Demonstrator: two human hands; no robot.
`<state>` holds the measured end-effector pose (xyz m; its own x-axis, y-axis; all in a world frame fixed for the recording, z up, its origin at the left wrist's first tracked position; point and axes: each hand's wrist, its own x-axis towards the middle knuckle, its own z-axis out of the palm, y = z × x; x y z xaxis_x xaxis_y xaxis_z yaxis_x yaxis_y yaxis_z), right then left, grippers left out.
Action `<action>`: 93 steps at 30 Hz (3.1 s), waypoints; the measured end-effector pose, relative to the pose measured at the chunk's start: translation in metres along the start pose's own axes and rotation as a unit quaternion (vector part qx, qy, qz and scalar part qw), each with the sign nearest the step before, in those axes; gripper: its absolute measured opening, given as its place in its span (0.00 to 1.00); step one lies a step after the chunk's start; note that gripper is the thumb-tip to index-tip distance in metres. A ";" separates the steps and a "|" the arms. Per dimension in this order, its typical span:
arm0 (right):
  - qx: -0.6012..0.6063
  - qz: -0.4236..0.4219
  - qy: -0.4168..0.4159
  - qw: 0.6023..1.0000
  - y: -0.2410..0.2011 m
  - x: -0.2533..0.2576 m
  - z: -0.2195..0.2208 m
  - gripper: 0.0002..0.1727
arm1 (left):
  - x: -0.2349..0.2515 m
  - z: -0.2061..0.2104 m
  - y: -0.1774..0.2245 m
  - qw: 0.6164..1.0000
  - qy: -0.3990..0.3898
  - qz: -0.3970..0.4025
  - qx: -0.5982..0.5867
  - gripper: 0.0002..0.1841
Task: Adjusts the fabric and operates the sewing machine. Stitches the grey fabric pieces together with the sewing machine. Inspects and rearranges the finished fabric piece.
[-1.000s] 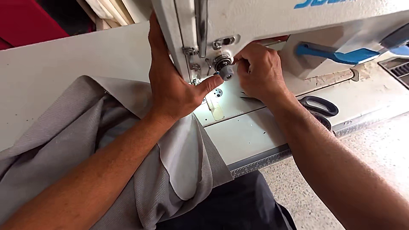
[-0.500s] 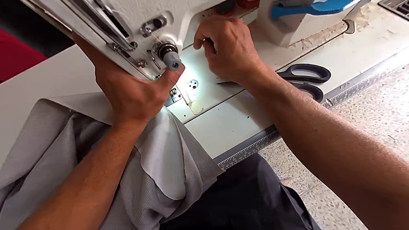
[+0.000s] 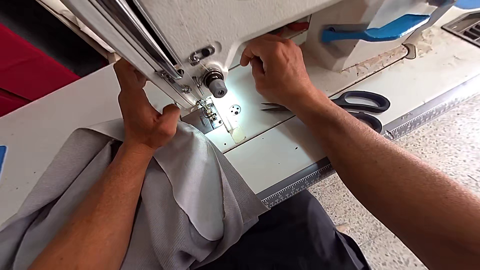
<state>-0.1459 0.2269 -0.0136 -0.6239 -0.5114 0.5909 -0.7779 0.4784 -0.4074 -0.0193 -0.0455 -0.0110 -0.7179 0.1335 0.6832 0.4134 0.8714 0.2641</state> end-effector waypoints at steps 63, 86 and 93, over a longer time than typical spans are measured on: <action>-0.041 -0.139 -0.265 0.953 -0.021 -0.005 0.011 0.26 | -0.003 -0.012 0.001 0.960 -0.145 -0.233 -0.057 0.12; -0.063 0.025 -0.290 0.955 -0.015 0.022 0.013 0.36 | -0.005 -0.013 -0.001 0.960 -0.158 -0.224 -0.048 0.10; 0.218 0.040 -0.288 0.932 -0.009 0.022 0.023 0.17 | -0.006 -0.016 0.000 0.960 -0.163 -0.220 -0.055 0.08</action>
<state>-0.1541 0.1945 -0.0132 -0.5202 -0.8447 0.1264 -0.6054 0.2602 -0.7522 -0.0065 -0.0540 -0.0045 -0.9666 -0.0804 0.2435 0.0726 0.8249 0.5606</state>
